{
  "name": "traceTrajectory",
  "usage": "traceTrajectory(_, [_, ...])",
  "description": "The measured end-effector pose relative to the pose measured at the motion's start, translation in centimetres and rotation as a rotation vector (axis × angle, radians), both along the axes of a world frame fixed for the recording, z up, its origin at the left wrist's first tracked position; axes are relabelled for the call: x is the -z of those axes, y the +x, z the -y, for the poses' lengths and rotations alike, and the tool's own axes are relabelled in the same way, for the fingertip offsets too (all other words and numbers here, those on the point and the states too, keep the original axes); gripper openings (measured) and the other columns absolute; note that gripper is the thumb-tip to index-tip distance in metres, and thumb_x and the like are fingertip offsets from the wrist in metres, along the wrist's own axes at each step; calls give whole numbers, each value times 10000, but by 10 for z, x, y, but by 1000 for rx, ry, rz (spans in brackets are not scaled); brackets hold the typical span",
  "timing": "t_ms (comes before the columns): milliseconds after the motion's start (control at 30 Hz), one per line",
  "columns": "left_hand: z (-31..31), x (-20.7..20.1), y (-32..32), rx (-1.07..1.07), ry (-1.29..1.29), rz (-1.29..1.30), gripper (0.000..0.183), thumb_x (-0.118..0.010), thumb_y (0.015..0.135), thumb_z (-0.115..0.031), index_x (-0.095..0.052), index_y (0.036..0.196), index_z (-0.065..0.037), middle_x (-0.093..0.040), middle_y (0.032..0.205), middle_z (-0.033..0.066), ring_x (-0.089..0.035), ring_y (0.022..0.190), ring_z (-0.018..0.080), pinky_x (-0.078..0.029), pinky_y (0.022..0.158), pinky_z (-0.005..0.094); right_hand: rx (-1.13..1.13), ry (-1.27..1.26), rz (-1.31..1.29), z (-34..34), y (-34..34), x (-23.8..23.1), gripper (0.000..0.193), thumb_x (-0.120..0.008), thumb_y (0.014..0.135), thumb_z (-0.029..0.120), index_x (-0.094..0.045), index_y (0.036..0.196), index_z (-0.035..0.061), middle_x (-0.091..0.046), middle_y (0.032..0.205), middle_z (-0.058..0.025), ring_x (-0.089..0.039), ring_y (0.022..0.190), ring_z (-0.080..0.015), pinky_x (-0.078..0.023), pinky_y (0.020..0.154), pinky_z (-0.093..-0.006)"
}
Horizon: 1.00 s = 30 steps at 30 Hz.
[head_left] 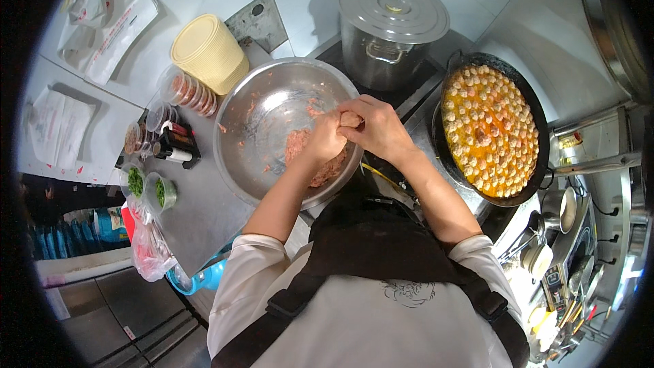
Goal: The person forms small meatballs from a ground meat mixture in a metal bowl and places them into a large pan filled with sauce. The person repeats this process continuously, filling the pan with meatballs.
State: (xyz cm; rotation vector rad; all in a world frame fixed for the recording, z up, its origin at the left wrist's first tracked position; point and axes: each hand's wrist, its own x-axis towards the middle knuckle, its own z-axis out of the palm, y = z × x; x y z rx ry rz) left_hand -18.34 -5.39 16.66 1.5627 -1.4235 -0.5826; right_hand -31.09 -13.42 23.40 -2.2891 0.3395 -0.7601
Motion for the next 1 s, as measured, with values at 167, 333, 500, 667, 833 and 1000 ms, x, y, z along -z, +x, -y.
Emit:
traceTrajectory(167, [-4, 26, -13, 47, 61, 229, 191, -555, 794, -136, -545, 943, -17, -596, 794, 197, -590, 739, 380, -469, 664, 412, 61, 371, -148, 20, -22, 39, 248, -667, 692, 40, -606, 932, 32, -626, 771, -118, -638, 742, -219, -518, 676, -329])
traceTrajectory(333, [-32, 70, 37, -59, 167, 396, 330, -538, 842, -283, -561, 1071, -45, -614, 953, 174, -573, 933, 342, -398, 861, 466, 295, 1349, 345, 74, -135, 71, 149, -517, 819, 102, -502, 963, 64, -522, 793, -27, -522, 688, -122, -460, 638, -254])
traceTrajectory(500, [-31, 115, 44, -419, 283, 664, 371, -546, 844, -375, -595, 1087, -98, -613, 1018, 188, -588, 931, 344, -429, 878, 417, 871, 821, 19, 115, -273, 90, 176, -570, 843, 145, -614, 945, 8, -570, 754, -24, -537, 651, -93, -451, 599, -221])
traceTrajectory(667, [-19, 144, 59, -371, 246, 576, 196, -605, 801, -261, -629, 847, -72, -638, 890, 162, -603, 798, 329, -461, 741, 421, 1040, 501, -573, 150, -309, 124, 352, -601, 854, 319, -618, 1096, 63, -638, 990, -132, -615, 874, -198, -485, 771, -340])
traceTrajectory(833, [-19, 154, 77, -363, 61, 244, 158, -632, 804, -195, -610, 775, -41, -620, 734, 131, -605, 650, 259, -459, 594, 373, 1058, 346, -332, 148, -314, 90, 479, -556, 867, 466, -574, 1188, 110, -601, 1134, -181, -560, 1089, -271, -439, 885, -355])
traceTrajectory(1000, [-17, 93, 71, -390, 171, -406, 270, -598, 872, -272, -598, 952, -14, -621, 833, 54, -607, 780, 189, -474, 696, 328, 1009, 360, -185, 115, -299, 46, 422, -531, 912, 362, -558, 1186, 42, -614, 1111, -127, -573, 1062, -222, -439, 882, -325])
